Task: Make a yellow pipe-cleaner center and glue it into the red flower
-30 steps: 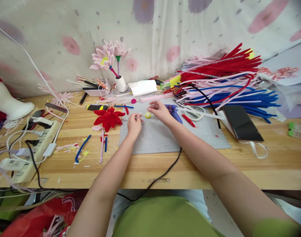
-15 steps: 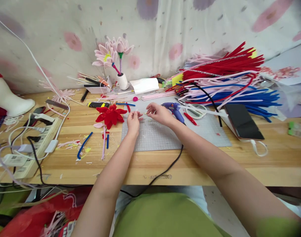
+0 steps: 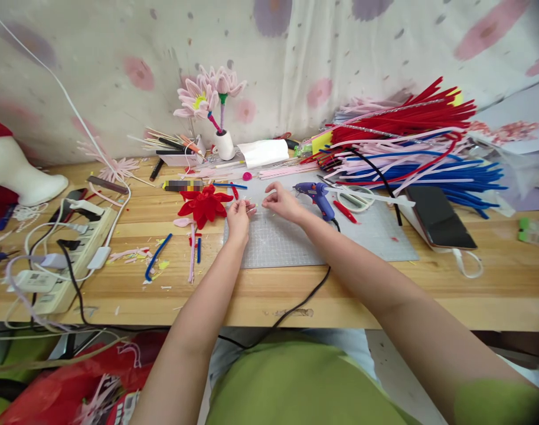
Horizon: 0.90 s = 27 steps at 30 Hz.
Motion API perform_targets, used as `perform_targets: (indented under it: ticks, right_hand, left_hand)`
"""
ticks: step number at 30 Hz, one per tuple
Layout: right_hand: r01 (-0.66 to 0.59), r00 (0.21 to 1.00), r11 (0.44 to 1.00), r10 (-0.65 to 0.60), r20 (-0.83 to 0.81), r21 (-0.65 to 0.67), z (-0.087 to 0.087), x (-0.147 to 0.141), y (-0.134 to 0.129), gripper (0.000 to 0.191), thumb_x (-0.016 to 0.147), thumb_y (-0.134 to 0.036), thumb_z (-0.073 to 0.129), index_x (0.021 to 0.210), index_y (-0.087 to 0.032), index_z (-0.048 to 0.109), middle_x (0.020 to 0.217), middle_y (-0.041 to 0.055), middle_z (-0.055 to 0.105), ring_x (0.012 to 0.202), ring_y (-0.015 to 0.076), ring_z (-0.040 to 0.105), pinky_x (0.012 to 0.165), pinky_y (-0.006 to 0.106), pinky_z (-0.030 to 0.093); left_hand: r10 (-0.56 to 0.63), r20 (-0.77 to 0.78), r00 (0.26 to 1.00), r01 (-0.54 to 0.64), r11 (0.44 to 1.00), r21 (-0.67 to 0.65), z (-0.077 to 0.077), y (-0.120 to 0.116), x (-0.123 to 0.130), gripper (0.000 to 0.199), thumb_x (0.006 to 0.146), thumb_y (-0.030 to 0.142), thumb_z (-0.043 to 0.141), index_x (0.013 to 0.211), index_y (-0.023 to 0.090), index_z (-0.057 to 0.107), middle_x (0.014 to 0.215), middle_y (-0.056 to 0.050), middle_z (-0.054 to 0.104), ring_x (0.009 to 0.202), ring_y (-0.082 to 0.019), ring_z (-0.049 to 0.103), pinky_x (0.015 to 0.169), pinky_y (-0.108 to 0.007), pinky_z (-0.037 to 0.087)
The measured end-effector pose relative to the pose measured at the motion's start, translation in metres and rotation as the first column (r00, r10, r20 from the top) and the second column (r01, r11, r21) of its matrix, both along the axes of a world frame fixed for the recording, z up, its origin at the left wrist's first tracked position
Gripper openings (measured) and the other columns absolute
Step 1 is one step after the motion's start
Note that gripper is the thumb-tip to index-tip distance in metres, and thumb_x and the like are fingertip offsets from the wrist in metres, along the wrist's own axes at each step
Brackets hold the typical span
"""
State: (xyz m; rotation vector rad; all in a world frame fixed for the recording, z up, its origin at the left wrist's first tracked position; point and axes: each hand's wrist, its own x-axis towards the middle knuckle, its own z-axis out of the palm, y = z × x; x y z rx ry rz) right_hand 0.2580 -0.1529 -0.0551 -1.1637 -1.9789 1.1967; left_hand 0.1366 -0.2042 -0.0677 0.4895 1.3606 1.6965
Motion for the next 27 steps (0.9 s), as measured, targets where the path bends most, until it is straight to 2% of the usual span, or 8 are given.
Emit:
perform_targets:
  ticks: [2,3,6,11,16,23,27]
  right_hand:
    - [0.018,0.962,0.973,-0.080,-0.261,-0.232,0.005,0.004,0.000,0.035,0.069,-0.022,0.060,0.096,-0.020,0.039,0.073,-0.0026,0.061,0.064,0.0103,0.054,0.062,0.024,0.039]
    - [0.001,0.932,0.953,-0.111,-0.346,-0.303,0.007,0.006,0.000,0.038,0.065,-0.024,0.064,0.094,-0.020,0.039,0.072,-0.0033,0.060,0.062,0.0094,0.054,0.060,0.024,0.038]
    - [-0.040,0.875,0.916,-0.160,-0.456,-0.398,0.012,0.010,-0.003,0.046,0.055,-0.026,0.070,0.090,-0.020,0.040,0.069,-0.0043,0.060,0.058,0.0088,0.053,0.058,0.024,0.037]
    - [0.090,0.835,0.908,-0.293,-0.466,-0.410,0.009,0.011,-0.006,0.051,0.049,-0.025,0.073,0.088,-0.020,0.040,0.071,-0.0044,0.060,0.061,0.0094,0.055,0.061,0.026,0.041]
    - [0.126,0.816,0.902,-0.331,-0.474,-0.412,0.003,0.013,-0.007,0.049,0.051,-0.024,0.071,0.087,-0.021,0.038,0.071,-0.0045,0.060,0.064,0.0094,0.056,0.063,0.025,0.042]
    - [0.154,0.799,0.906,-0.349,-0.489,-0.395,-0.001,0.019,-0.004,0.047,0.053,-0.024,0.069,0.089,-0.021,0.039,0.071,-0.0048,0.060,0.060,0.0077,0.054,0.058,0.022,0.040]
    - [0.138,0.810,0.920,-0.318,-0.492,-0.366,-0.005,0.020,-0.007,0.049,0.055,-0.027,0.070,0.093,-0.021,0.040,0.079,-0.0021,0.063,0.067,0.0096,0.058,0.062,0.024,0.045]
  left_hand:
    - [-0.042,0.028,0.999,0.042,0.999,0.008,0.003,-0.001,0.005,0.017,0.083,0.024,0.052,0.069,0.016,0.049,0.071,0.001,0.055,0.066,-0.009,0.062,0.075,-0.028,0.049]
    - [-0.073,0.051,0.996,0.072,0.997,0.013,0.004,-0.001,0.008,0.016,0.084,0.023,0.050,0.069,0.016,0.048,0.071,0.000,0.055,0.067,-0.009,0.062,0.076,-0.028,0.049]
    - [-0.177,0.138,0.975,0.175,0.984,0.024,0.008,-0.004,0.021,0.017,0.086,0.020,0.046,0.070,0.016,0.047,0.072,0.000,0.057,0.069,-0.009,0.062,0.078,-0.030,0.050]
    - [-0.215,0.224,0.951,0.227,0.973,-0.030,0.011,-0.007,0.038,0.014,0.085,0.024,0.047,0.074,0.016,0.047,0.069,0.000,0.056,0.064,-0.009,0.060,0.076,-0.031,0.050]
    - [-0.208,0.263,0.942,0.228,0.972,-0.049,0.011,-0.007,0.047,0.012,0.086,0.019,0.046,0.075,0.015,0.050,0.061,0.003,0.051,0.053,-0.005,0.050,0.073,-0.029,0.051]
    - [-0.188,0.160,0.969,0.196,0.980,-0.033,0.007,-0.006,0.051,0.014,0.085,0.015,0.048,0.072,0.014,0.052,0.057,0.006,0.044,0.048,-0.003,0.040,0.067,-0.024,0.050]
    - [-0.142,0.088,0.986,0.146,0.988,-0.041,0.006,-0.005,0.048,0.013,0.084,0.018,0.050,0.072,0.015,0.052,0.058,0.006,0.045,0.049,-0.004,0.042,0.065,-0.023,0.050]
